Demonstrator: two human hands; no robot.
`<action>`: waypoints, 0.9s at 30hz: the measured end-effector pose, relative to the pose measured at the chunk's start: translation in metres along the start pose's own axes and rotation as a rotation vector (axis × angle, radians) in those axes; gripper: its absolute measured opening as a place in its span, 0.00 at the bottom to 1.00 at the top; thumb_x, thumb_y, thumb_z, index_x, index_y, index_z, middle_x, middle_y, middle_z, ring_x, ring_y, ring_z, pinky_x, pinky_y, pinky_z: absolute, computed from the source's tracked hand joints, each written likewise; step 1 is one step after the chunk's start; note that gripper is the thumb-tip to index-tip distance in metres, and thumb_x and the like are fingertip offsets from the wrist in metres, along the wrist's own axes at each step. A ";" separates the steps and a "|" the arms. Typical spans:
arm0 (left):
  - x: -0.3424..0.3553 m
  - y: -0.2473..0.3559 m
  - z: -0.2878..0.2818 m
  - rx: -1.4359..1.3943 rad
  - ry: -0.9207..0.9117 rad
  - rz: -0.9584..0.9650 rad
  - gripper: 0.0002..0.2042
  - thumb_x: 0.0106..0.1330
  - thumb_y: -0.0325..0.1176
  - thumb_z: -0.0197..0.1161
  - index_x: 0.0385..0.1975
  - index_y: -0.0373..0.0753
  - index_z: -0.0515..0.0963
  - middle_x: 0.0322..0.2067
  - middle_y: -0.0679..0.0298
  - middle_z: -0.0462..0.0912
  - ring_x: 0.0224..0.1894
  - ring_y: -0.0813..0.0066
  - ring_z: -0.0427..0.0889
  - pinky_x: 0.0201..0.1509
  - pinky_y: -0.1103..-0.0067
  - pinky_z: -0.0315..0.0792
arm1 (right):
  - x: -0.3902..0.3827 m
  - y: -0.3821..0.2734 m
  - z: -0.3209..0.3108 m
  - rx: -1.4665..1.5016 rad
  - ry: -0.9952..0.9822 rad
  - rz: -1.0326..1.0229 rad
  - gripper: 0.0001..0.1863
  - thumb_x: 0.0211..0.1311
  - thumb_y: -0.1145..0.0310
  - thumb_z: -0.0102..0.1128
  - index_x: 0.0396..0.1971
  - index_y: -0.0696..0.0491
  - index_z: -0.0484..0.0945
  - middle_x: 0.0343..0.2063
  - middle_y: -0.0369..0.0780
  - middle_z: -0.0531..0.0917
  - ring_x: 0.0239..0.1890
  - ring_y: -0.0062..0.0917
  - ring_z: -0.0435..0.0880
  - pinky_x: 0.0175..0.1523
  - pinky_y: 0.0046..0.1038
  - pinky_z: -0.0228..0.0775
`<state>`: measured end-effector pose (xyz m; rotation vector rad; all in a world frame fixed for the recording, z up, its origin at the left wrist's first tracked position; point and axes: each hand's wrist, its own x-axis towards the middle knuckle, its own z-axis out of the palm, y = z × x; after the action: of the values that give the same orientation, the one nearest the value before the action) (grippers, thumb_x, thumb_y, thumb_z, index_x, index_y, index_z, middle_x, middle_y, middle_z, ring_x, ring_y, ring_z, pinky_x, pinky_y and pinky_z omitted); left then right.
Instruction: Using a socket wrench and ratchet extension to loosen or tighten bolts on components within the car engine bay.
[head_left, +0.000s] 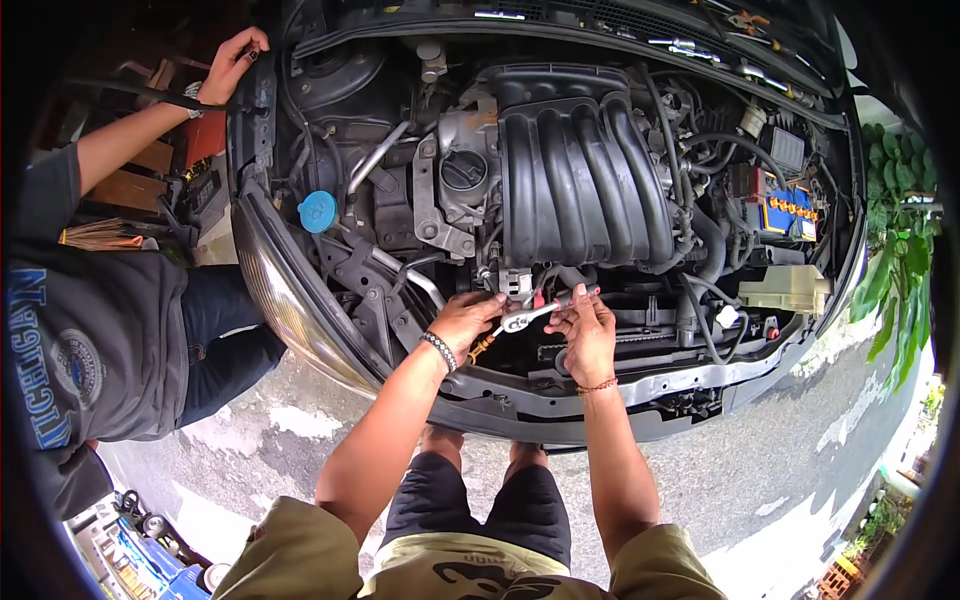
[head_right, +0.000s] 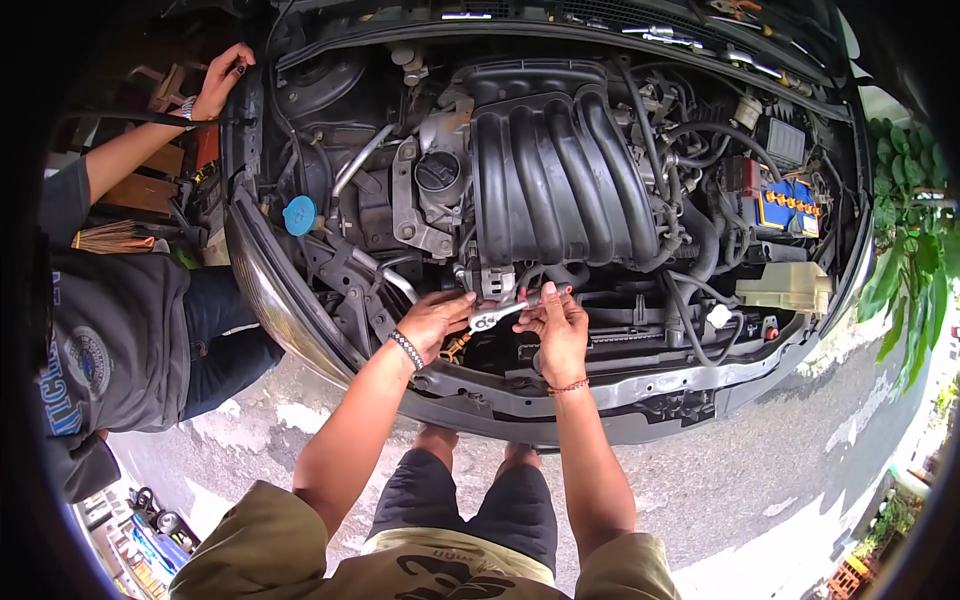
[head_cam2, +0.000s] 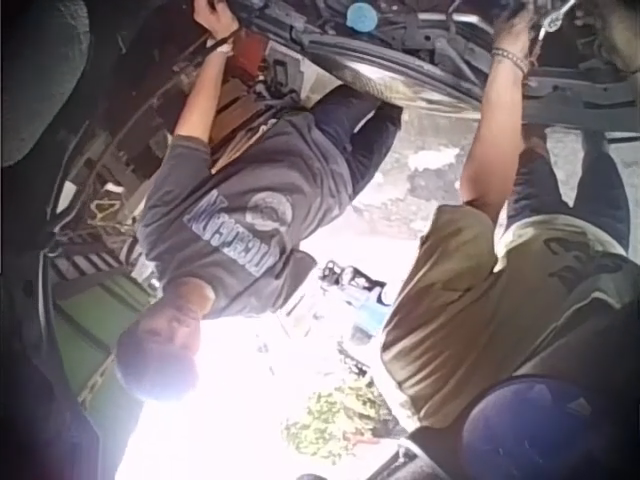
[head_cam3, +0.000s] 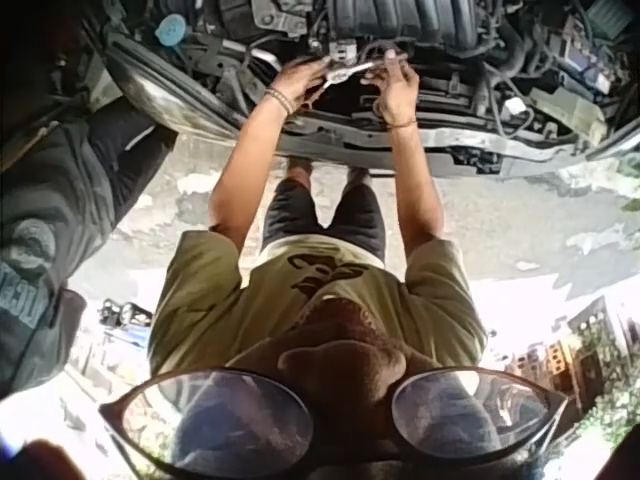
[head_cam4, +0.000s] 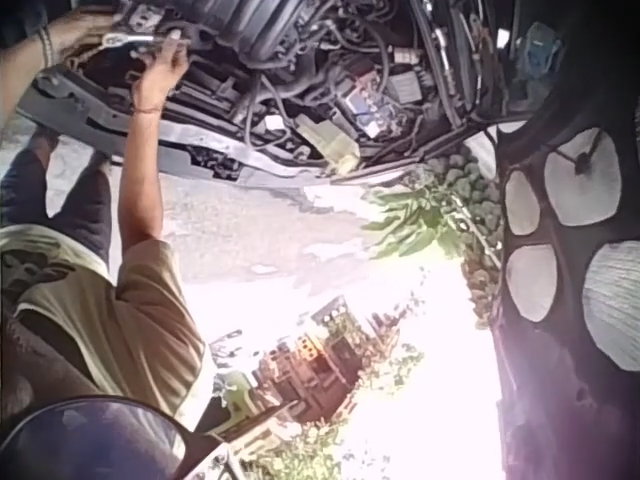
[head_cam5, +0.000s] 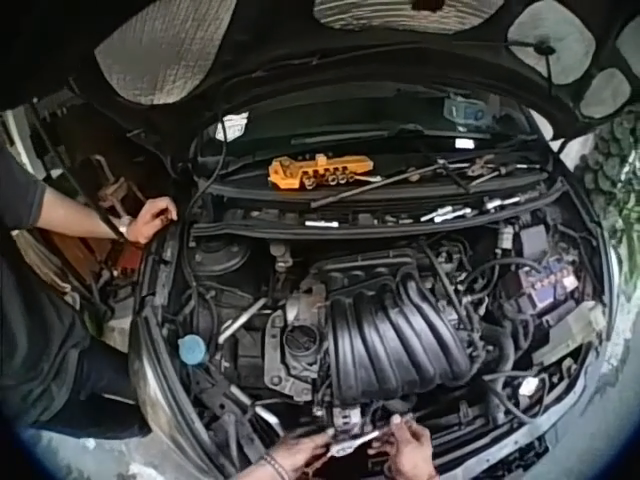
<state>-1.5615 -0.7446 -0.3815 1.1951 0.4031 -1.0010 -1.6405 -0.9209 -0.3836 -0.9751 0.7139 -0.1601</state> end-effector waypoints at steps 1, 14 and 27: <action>-0.013 0.004 0.007 0.127 0.018 0.122 0.15 0.66 0.39 0.62 0.39 0.30 0.80 0.37 0.58 0.84 0.43 0.71 0.81 0.51 0.76 0.71 | -0.011 -0.008 0.004 0.029 -0.024 0.002 0.19 0.69 0.57 0.53 0.27 0.58 0.73 0.22 0.40 0.79 0.21 0.21 0.79 0.28 0.27 0.80; -0.020 -0.085 0.189 0.619 -0.168 0.284 0.13 0.66 0.38 0.62 0.29 0.32 0.82 0.19 0.70 0.77 0.20 0.87 0.72 0.20 0.88 0.64 | -0.101 -0.048 -0.147 -0.024 -0.062 -0.238 0.12 0.69 0.68 0.52 0.44 0.60 0.69 0.36 0.41 0.77 0.31 0.23 0.82 0.32 0.25 0.82; -0.019 -0.127 0.135 1.043 0.168 0.948 0.12 0.69 0.31 0.57 0.47 0.32 0.79 0.38 0.61 0.83 0.41 0.79 0.79 0.47 0.84 0.70 | -0.149 -0.023 -0.299 -0.138 -0.008 -0.411 0.18 0.61 0.72 0.55 0.48 0.66 0.75 0.24 0.40 0.81 0.22 0.15 0.79 0.23 0.14 0.68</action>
<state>-1.7058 -0.8619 -0.3923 2.1031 -0.6349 -0.2066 -1.9352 -1.0791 -0.3998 -1.2480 0.5148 -0.4712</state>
